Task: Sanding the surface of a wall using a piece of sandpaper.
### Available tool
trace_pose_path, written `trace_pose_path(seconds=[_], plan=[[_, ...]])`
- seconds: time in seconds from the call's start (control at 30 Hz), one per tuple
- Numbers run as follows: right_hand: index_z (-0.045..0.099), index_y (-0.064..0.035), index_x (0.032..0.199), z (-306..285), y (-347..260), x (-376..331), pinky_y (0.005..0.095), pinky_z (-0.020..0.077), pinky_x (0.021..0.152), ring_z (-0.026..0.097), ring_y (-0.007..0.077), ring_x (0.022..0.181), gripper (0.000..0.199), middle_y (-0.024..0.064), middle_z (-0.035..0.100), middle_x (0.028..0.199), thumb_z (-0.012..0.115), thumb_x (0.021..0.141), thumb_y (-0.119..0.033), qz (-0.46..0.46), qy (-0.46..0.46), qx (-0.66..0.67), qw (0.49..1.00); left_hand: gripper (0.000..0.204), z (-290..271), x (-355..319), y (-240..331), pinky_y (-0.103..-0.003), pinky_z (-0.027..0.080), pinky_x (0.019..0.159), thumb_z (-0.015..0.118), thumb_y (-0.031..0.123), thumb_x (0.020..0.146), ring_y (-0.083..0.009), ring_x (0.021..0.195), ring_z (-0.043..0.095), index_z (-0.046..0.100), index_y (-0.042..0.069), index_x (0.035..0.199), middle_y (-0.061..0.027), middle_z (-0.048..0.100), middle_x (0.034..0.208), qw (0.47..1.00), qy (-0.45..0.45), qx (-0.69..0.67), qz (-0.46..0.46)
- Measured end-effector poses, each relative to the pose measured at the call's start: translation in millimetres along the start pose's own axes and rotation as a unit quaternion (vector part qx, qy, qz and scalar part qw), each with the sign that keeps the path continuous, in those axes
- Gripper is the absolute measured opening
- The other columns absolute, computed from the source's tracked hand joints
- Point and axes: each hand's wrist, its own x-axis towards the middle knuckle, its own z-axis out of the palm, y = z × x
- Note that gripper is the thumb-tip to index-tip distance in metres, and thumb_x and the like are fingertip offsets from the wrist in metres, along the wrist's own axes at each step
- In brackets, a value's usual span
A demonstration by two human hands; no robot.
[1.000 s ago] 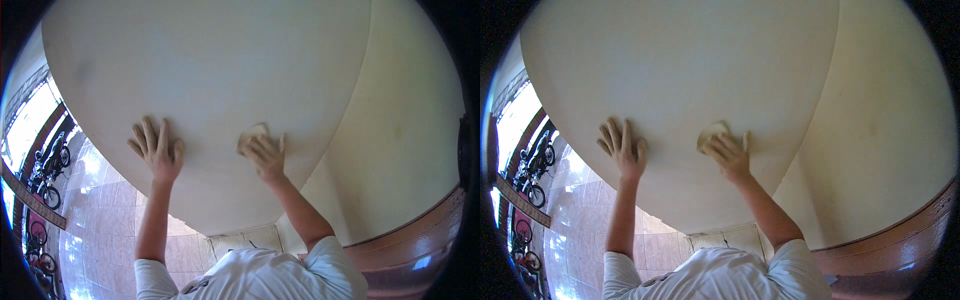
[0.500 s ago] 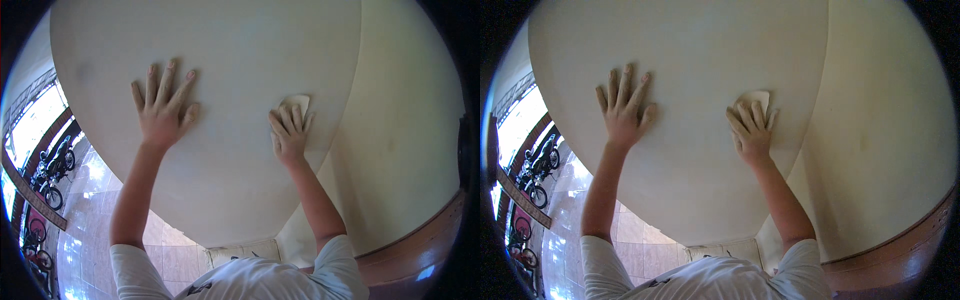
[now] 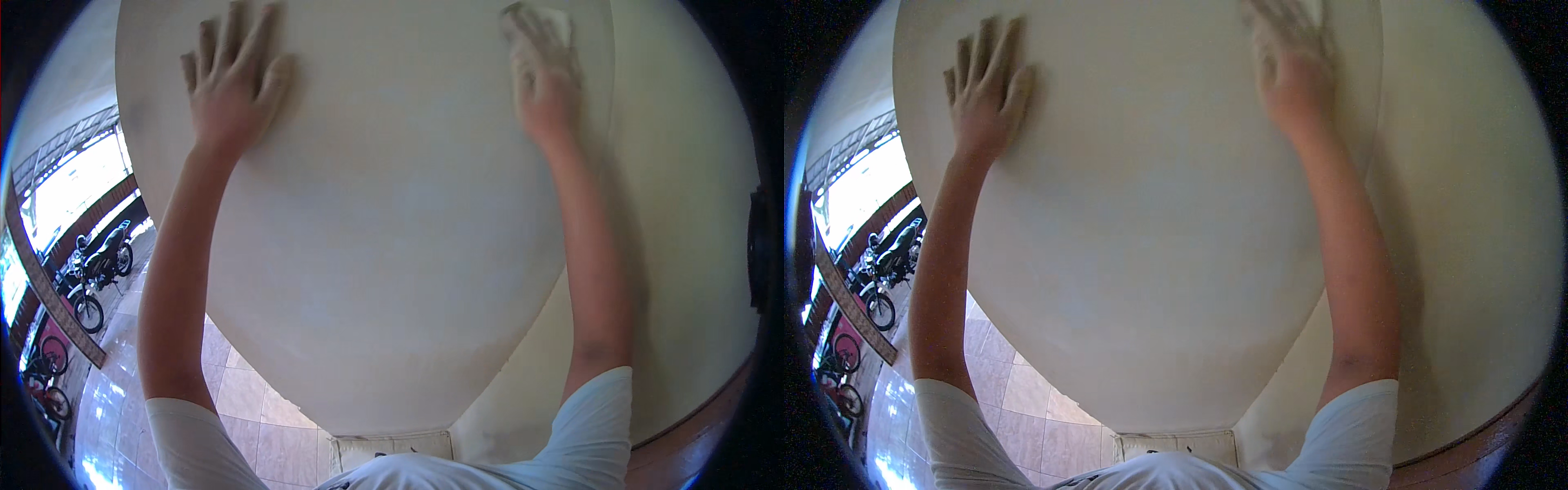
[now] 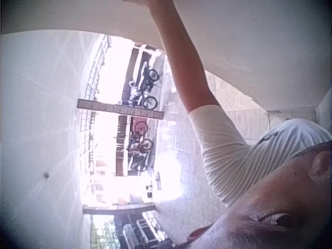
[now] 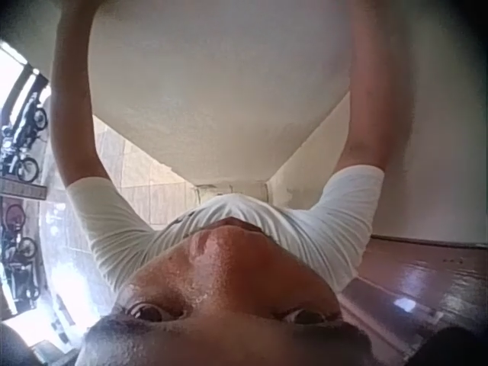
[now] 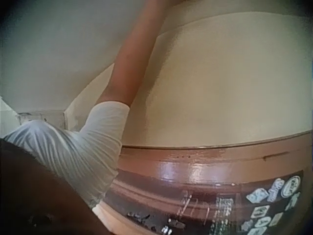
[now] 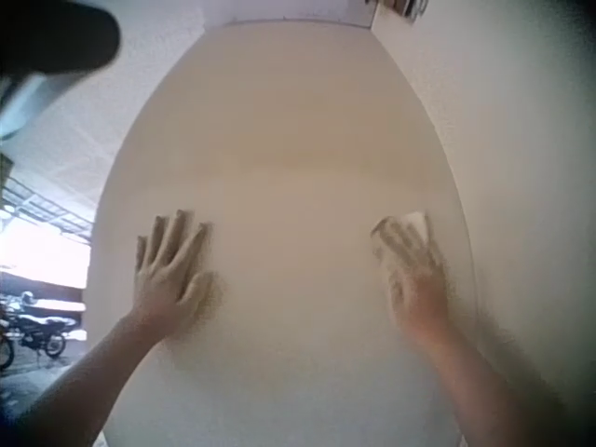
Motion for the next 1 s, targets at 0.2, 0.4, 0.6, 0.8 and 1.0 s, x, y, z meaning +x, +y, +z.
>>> trace_pose_path(seconds=[0.2,0.4,0.6,0.8,1.0], plan=[[0.036,-0.0173,0.145,-21,-49,42,0.0472,0.0134,0.118,0.027,0.0253,0.142,0.049,0.0050,0.033,0.152,0.044,0.096,-0.017,0.084,-0.137,-0.011,0.987,0.063,-53,54,62,-0.053,0.007,0.117,0.048,0.038,0.093,-0.0384,0.145,0.009,0.028,0.019,0.149,-0.0129,0.017,0.157,0.968,-0.245,0.028,-0.042],[0.040,-0.0204,0.143,-2,-63,60,0.0453,0.0199,0.117,0.030,0.0242,0.140,0.047,0.0053,0.037,0.149,0.045,0.096,-0.015,0.115,-0.091,-0.002,0.989,0.063,-35,47,51,-0.055,0.003,0.116,0.045,0.045,0.093,-0.0363,0.145,0.006,0.027,0.024,0.150,-0.0115,0.013,0.158,0.990,-0.139,-0.027,0.010],[0.036,-0.0211,0.145,-25,-58,96,0.0446,0.0202,0.117,0.027,0.0225,0.141,0.046,0.0055,0.034,0.151,0.042,0.099,-0.018,0.231,-0.222,0.016,0.947,0.061,-38,54,37,-0.054,0.002,0.117,0.043,0.046,0.095,-0.0327,0.146,0.006,0.026,0.027,0.150,-0.0080,0.013,0.159,0.980,-0.197,-0.026,0.003],[0.030,-0.0234,0.148,-16,-106,78,0.0464,0.0134,0.119,0.022,0.0214,0.143,0.049,0.0010,0.025,0.155,0.040,0.100,-0.019,-0.004,-0.258,-0.073,0.963,0.059,-41,66,-4,-0.051,0.003,0.117,0.040,0.048,0.096,-0.0294,0.146,0.007,0.027,0.027,0.150,-0.0059,0.014,0.159,0.980,-0.181,0.014,-0.076],[0.030,-0.0235,0.148,2,-106,95,0.0469,0.0085,0.120,0.019,0.0208,0.144,0.047,-0.0004,0.025,0.155,0.037,0.101,-0.022,0.191,-0.091,-0.049,0.976,0.059,-36,64,2,-0.049,0.004,0.118,0.041,0.048,0.095,-0.0274,0.146,0.009,0.029,0.026,0.149,-0.0054,0.017,0.158,0.986,-0.144,-0.003,-0.084]])
